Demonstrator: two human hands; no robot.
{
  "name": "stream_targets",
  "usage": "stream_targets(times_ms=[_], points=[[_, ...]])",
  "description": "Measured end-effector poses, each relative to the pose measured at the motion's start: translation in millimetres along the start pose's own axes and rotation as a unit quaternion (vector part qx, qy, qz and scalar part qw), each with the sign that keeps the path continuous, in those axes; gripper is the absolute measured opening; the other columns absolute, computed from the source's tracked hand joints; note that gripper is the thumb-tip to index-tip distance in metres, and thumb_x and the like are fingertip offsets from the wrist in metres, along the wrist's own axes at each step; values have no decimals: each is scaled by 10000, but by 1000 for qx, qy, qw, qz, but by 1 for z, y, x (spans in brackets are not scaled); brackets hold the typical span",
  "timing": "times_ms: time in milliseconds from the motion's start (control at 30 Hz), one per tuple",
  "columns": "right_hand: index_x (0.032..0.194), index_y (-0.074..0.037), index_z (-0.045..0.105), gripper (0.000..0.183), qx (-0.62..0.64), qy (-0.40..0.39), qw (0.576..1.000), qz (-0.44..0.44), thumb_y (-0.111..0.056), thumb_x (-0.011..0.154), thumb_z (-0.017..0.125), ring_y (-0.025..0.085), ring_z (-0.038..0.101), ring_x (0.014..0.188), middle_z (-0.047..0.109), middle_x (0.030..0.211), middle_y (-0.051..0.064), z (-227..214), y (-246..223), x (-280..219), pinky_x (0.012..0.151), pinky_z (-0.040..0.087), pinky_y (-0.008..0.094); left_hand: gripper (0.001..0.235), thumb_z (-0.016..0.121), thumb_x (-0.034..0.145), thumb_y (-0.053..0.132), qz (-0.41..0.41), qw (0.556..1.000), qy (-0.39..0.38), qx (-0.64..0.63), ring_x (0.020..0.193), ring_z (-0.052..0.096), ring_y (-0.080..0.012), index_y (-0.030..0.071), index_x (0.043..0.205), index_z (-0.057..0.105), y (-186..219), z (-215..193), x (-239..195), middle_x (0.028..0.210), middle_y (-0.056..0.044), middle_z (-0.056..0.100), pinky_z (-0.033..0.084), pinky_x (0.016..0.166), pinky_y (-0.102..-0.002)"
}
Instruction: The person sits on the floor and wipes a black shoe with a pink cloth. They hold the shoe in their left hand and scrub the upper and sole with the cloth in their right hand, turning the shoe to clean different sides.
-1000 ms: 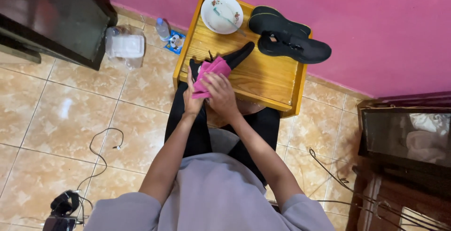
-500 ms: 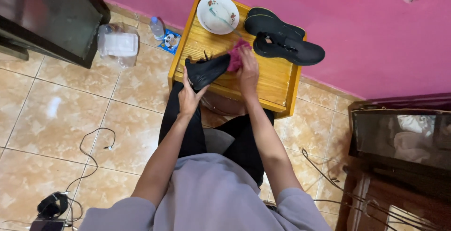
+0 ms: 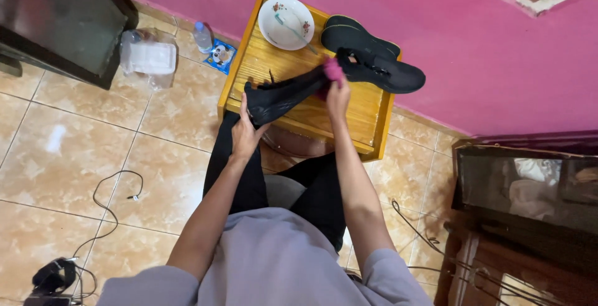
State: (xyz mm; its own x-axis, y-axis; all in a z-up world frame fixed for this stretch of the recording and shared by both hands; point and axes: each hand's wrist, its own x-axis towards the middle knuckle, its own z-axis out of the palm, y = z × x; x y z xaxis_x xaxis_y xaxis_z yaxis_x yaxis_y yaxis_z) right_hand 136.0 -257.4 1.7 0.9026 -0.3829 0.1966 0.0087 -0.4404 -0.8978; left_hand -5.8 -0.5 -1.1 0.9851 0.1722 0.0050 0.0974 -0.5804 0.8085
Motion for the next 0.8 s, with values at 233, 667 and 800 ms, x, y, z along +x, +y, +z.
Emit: stream_targets(times_ms=[233,667,800], points=[[1553,-61,440,764,-106,-93,978,-152,173,825,463,384,368,1479,425,1587,209,-14,-77,-66,1250,281,484,1171,828,843,339,-24,1000,-7,-8,1037,701,-456,227,1650,-14,1,-2,4,1182,-299,700,551,883,-547],[1537,-154,480,707,-146,-242,889,-360,14,851,527,290,362,1519,437,1611,69,25,-120,-201,1264,197,522,999,702,957,335,-76,997,11,28,1008,729,-387,241,1664,1,34,-9,-6,1108,-218,744,557,959,-429],[1460,-137,572,640,-158,-212,879,-396,40,851,487,210,478,1451,530,1537,33,24,-122,-185,1251,278,449,1046,728,903,341,-76,997,-34,9,1015,731,-384,299,1653,0,-9,-6,0,1077,-216,747,550,940,-469]])
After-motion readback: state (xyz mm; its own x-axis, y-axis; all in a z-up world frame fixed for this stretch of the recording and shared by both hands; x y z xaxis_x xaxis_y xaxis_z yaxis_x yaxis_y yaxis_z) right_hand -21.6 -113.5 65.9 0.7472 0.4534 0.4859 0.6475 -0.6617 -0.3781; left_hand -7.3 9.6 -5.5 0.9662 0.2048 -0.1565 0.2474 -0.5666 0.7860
